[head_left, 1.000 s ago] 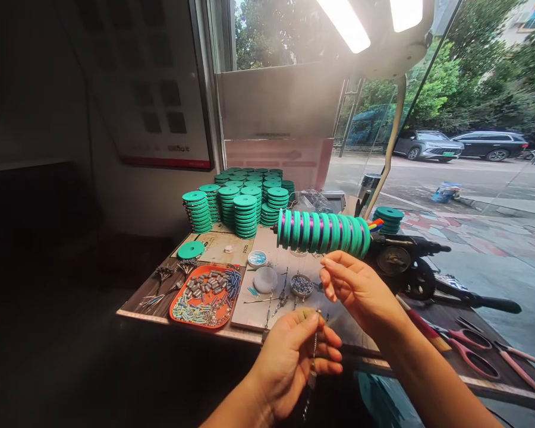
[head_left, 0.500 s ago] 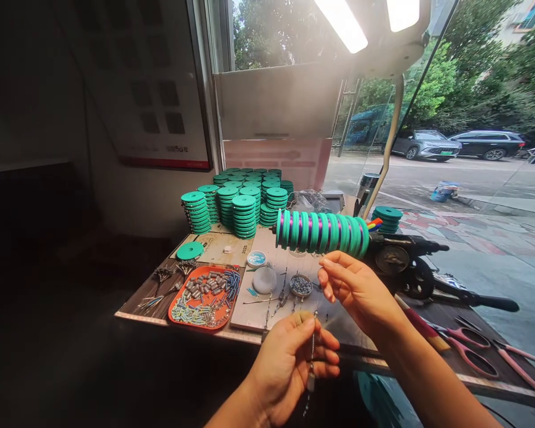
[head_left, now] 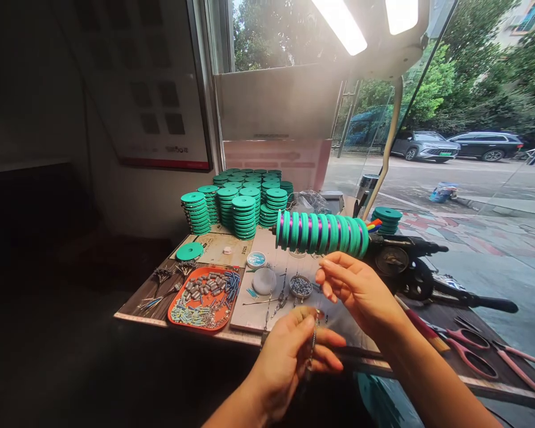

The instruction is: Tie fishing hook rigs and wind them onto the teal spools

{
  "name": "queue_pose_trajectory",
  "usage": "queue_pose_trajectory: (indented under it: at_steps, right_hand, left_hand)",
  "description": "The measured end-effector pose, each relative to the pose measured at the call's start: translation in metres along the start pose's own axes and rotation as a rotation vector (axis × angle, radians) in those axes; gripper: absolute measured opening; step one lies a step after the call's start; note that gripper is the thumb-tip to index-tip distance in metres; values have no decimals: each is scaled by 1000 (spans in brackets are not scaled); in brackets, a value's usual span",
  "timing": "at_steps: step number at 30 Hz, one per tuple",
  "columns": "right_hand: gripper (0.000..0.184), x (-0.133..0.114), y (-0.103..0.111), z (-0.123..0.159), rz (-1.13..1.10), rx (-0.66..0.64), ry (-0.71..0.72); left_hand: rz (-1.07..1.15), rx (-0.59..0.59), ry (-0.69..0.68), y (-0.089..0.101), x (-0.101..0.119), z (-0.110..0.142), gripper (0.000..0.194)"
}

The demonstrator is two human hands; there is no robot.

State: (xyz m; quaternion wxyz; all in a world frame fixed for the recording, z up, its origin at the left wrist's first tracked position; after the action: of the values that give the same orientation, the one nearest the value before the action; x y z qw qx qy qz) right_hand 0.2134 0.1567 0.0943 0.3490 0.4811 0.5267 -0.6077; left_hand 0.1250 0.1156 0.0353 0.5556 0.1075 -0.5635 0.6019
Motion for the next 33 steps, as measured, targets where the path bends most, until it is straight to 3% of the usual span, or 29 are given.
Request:
queue_pose_trajectory:
  at_steps: [3,8,19,29,33]
  right_hand:
    - [18,-4,4,-1,78,16,48]
    - [21,-6,8,-1,129,24,67]
    - [21,5,1,2,90,-46,-18]
    - [22,-7,8,1,163,3,59]
    - [23,-7,2,2,189,-39,81]
  left_hand:
    - [-95,-47,-103,-10,19,-8,28]
    - [-115,-9,-203,-25,46,-22,19]
    - [-65,-31,-200,-30,42,-23,17]
    - [-58,-1,-182,-28,43,-30,21]
    - [-50,28,-211,-26,42,-29,20]
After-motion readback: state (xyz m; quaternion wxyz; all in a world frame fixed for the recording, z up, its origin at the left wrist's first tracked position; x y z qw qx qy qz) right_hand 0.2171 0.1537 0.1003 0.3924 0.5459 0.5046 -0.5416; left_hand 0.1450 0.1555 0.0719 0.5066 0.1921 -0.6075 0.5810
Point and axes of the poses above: each hand's wrist, its own z-axis away from the middle knuckle, its own y-axis out of the back of the hand, x = y × z, the point moved 9 cm from there along -z, towards the middle knuckle, and after that the axes turned 10 degrees about x, right-handed, at the moved point
